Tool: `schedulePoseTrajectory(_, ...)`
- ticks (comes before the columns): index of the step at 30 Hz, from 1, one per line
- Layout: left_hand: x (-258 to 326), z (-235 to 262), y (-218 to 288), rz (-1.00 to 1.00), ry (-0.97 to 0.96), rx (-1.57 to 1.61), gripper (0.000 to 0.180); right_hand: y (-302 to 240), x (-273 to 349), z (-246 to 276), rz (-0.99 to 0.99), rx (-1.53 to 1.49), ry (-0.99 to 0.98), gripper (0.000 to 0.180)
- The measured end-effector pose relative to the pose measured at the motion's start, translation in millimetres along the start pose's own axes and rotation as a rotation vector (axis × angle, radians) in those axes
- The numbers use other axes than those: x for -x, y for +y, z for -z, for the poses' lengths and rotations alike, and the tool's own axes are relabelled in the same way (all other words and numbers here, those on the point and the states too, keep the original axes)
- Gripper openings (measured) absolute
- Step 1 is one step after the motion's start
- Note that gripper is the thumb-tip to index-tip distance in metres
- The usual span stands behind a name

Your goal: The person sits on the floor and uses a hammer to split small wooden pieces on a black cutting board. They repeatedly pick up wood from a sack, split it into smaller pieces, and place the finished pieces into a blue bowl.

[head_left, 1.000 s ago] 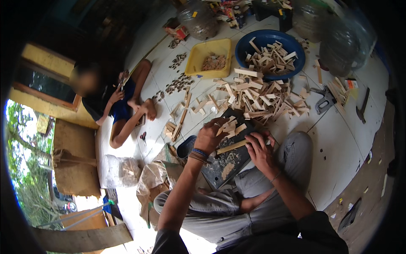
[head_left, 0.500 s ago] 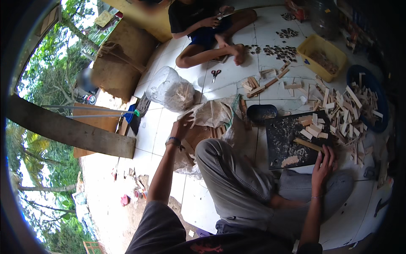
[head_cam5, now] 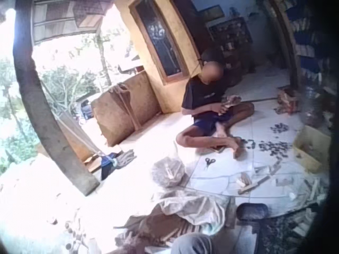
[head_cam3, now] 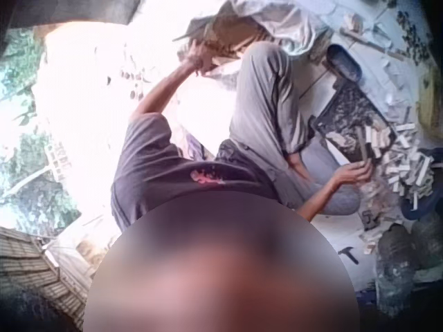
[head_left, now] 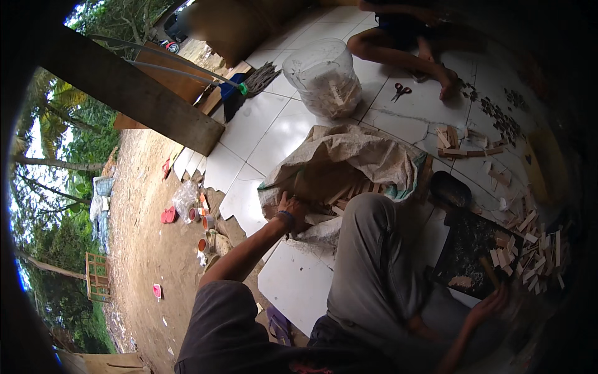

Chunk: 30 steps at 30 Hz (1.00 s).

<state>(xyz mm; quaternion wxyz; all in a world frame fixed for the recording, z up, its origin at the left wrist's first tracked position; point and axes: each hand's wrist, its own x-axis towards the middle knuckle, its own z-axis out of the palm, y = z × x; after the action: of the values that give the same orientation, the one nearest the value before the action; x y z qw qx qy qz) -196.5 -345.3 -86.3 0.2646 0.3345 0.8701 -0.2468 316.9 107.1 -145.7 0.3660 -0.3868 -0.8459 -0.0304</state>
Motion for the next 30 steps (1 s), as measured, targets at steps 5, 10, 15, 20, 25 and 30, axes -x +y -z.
schedulePoseTrajectory(5, -11, 0, -5, -0.051, -0.118, 0.128, 0.071, -3, 1, 9, -0.042, 0.064, -0.072, 0.036)
schedulePoseTrajectory(10, -29, 3, -8, 0.080, -0.165, 0.352, 0.049, -7, -1, 11, -0.056, 0.040, -0.085, 0.035)
schedulePoseTrajectory(15, -38, -25, 7, -0.010, 0.305, 0.364, 0.027, -5, -1, 7, -0.048, 0.034, -0.063, 0.034)
schedulePoseTrajectory(20, -45, -23, 20, -0.196, 0.462, 0.017, 0.023, -4, 0, 5, -0.075, -0.007, -0.053, 0.035)
schedulePoseTrajectory(25, -53, -2, 14, -0.157, 0.307, 0.304, 0.027, -5, 2, 7, -0.094, 0.018, -0.077, 0.035)
schedulePoseTrajectory(30, -49, -5, 2, -0.140, 0.368, 0.323, 0.028, -5, 1, 7, -0.070, 0.028, -0.085, 0.035)
